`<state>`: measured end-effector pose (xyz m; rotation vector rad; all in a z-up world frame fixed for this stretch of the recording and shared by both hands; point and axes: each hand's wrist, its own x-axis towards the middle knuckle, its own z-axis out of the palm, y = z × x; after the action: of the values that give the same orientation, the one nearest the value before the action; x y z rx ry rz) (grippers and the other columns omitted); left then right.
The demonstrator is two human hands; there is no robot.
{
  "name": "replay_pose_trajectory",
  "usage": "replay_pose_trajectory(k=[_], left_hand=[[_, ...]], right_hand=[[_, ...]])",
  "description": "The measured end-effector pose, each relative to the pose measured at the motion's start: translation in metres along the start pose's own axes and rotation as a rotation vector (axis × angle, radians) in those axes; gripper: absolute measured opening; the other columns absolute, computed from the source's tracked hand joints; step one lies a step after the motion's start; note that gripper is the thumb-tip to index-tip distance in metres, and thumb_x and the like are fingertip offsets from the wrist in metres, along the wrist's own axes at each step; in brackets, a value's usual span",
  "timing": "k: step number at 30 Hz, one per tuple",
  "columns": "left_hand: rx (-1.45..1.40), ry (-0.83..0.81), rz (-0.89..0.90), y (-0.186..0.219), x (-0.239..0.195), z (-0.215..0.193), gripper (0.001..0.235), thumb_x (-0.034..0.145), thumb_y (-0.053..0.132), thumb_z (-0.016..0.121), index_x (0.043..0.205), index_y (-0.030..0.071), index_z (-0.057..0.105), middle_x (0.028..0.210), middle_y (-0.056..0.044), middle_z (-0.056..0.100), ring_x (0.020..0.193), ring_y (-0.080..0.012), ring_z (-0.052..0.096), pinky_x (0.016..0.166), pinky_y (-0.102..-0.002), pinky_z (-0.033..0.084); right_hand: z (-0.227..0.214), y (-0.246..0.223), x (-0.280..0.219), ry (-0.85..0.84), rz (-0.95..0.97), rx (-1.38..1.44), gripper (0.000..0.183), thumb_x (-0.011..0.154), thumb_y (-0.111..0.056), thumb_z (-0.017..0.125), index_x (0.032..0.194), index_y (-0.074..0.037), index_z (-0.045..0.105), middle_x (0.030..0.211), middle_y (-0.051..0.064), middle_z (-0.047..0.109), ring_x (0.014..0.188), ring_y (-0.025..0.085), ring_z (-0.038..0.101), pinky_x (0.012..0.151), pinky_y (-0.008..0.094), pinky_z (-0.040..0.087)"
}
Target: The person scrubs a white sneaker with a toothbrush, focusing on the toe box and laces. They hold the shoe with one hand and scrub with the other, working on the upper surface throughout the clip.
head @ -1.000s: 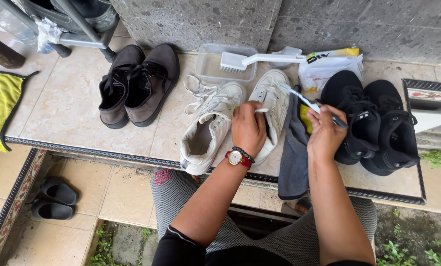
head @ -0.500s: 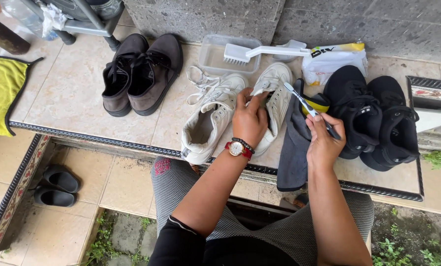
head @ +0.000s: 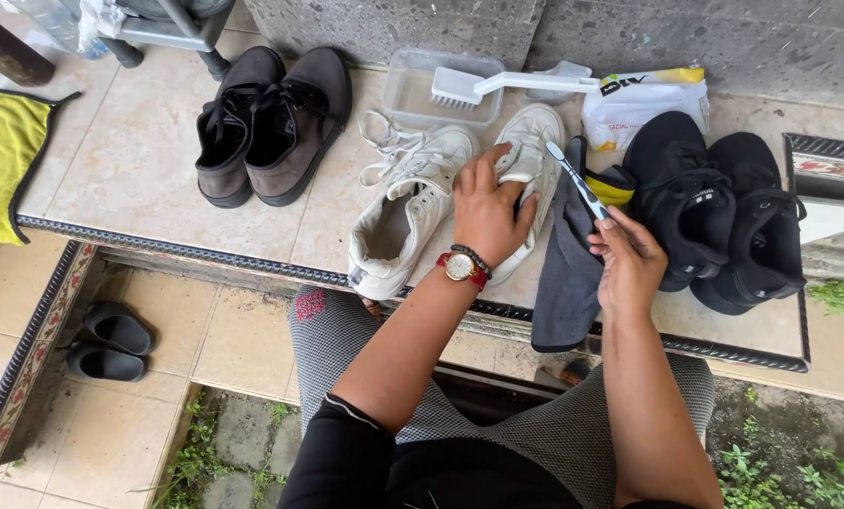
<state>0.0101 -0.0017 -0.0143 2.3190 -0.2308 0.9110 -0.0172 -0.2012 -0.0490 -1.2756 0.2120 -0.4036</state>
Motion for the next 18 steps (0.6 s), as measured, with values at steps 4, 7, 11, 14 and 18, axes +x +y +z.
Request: replay_pose_trajectory(k=[4,7,11,14,18], left_hand=[[0.017,0.059,0.161,0.003,0.004,0.000,0.019,0.087,0.024,0.072,0.098,0.009,0.074,0.145,-0.007,0.050,0.135,-0.0340,0.043,0.119,-0.053,0.033],[-0.002,0.044,0.235,0.001,0.006,0.006,0.010,0.093,0.019,0.067,0.091,0.009,0.067,0.135,-0.001,0.059,0.131,-0.0286,0.051,0.117,-0.050,0.037],[0.004,-0.008,0.106,-0.017,-0.003,0.030,0.015,0.096,0.032,0.063,0.094,0.017,0.065,0.114,0.002,0.066,0.107,-0.0245,0.069,0.115,-0.045,0.043],[-0.022,-0.050,0.020,-0.022,-0.007,0.031,0.018,0.098,0.037,0.060,0.098,0.019,0.063,0.108,0.002,0.066,0.101,-0.0246,0.072,0.116,-0.045,0.042],[-0.079,-0.066,-0.052,-0.017,-0.003,0.015,0.021,0.101,0.035,0.057,0.093,0.015,0.058,0.103,-0.006,0.068,0.108,-0.0306,0.071,0.119,-0.053,0.034]], right_hand=[[-0.012,0.000,0.006,-0.084,-0.014,-0.086,0.033,0.093,-0.008,0.079,0.124,-0.004,0.072,0.098,0.019,0.074,0.068,0.017,0.073,0.055,0.020,0.059],[-0.019,0.002,0.009,-0.136,-0.009,-0.184,0.033,0.090,-0.007,0.080,0.122,-0.005,0.073,0.095,0.019,0.073,0.063,0.017,0.071,0.048,0.018,0.055],[-0.020,0.004,0.018,-0.259,0.041,-0.271,0.028,0.092,-0.003,0.072,0.120,-0.004,0.068,0.087,0.019,0.070,0.048,0.012,0.058,0.035,0.019,0.040],[-0.021,0.002,0.026,-0.317,0.060,-0.279,0.026,0.097,-0.004,0.061,0.123,-0.005,0.065,0.078,0.015,0.063,0.042,0.008,0.046,0.033,0.018,0.030],[-0.019,0.000,0.026,-0.387,0.002,-0.390,0.027,0.106,-0.010,0.057,0.131,-0.007,0.067,0.072,0.011,0.059,0.045,0.005,0.044,0.040,0.018,0.032]])
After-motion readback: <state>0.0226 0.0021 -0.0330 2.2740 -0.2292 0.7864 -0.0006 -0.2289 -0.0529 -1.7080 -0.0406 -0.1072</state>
